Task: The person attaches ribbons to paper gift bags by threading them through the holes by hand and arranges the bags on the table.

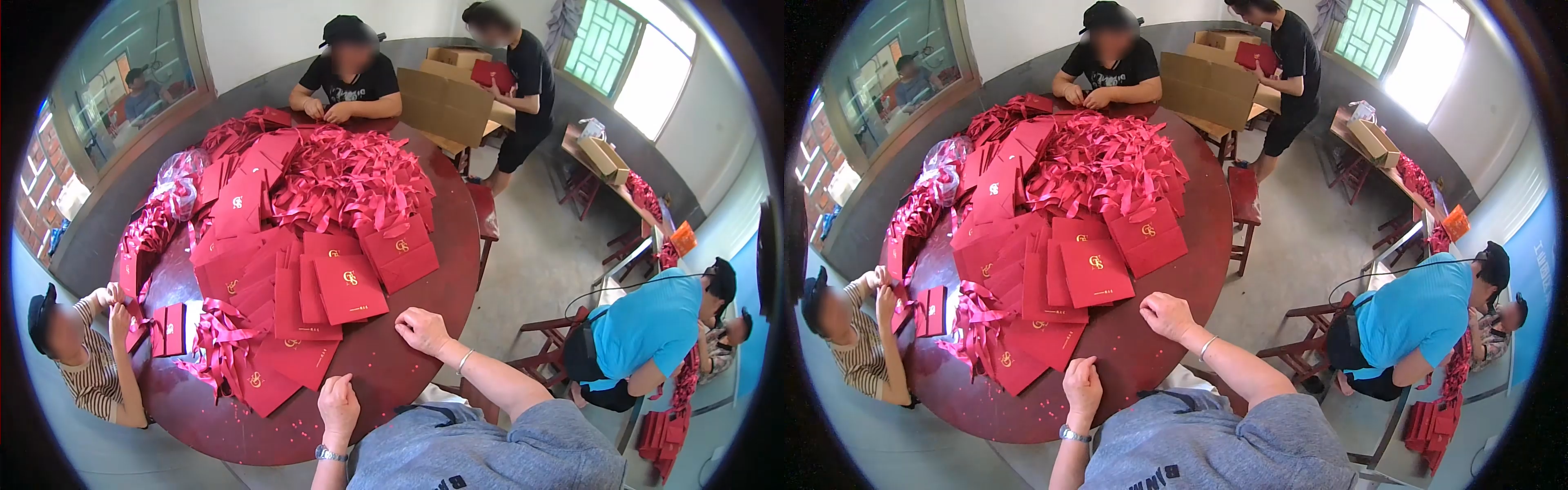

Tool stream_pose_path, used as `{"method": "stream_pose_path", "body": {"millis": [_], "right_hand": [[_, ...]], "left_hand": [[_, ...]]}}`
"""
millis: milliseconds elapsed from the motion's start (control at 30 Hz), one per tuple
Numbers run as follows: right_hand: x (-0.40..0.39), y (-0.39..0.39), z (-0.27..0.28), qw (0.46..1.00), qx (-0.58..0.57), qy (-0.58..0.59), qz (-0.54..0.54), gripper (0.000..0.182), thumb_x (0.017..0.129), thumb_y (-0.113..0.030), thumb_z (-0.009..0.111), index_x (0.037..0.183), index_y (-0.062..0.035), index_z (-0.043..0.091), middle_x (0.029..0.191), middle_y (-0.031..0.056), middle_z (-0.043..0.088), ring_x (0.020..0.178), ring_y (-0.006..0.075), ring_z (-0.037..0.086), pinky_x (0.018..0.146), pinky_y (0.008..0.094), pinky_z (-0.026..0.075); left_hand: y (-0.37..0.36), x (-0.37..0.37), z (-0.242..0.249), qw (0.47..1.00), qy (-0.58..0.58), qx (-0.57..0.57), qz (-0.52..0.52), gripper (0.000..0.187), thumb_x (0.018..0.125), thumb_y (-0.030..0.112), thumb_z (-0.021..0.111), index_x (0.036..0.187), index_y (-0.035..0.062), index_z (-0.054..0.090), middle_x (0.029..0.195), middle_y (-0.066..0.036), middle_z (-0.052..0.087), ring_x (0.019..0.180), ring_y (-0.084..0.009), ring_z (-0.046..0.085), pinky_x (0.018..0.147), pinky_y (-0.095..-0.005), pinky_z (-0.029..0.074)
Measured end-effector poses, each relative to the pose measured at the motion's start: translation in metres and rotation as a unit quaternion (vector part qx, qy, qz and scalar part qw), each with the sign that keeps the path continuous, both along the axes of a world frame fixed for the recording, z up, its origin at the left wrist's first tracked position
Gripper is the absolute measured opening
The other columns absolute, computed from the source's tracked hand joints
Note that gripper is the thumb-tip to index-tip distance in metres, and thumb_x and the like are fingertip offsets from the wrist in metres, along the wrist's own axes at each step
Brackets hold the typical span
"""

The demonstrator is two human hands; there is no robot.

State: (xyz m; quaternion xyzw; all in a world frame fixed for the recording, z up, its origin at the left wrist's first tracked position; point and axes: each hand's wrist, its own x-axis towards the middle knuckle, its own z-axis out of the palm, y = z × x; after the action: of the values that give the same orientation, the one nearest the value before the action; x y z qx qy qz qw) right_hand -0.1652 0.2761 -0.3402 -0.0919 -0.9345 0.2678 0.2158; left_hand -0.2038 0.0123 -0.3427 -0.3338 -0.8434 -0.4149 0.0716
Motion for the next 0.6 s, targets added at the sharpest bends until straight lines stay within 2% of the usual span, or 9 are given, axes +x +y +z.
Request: {"method": "stream_pose_path", "body": {"millis": [600], "right_hand": [[-0.0006,-0.0005,-0.0004,1.0,0.005,0.001,0.0,0.008,0.082,-0.019,0.066,0.081,-0.0115,0.063,0.08,0.004,0.063,0.076,0.0236,0.064,0.063,0.0363,0.053]], "left_hand": [[0.0,-0.0007,-0.0018,1.0,0.007,0.006,0.0,0.017,0.078,-0.003,0.061,0.093,0.0024,0.066,0.087,-0.013,0.063,0.082,-0.031,0.063,0.071,-0.0385,0.052]]}}
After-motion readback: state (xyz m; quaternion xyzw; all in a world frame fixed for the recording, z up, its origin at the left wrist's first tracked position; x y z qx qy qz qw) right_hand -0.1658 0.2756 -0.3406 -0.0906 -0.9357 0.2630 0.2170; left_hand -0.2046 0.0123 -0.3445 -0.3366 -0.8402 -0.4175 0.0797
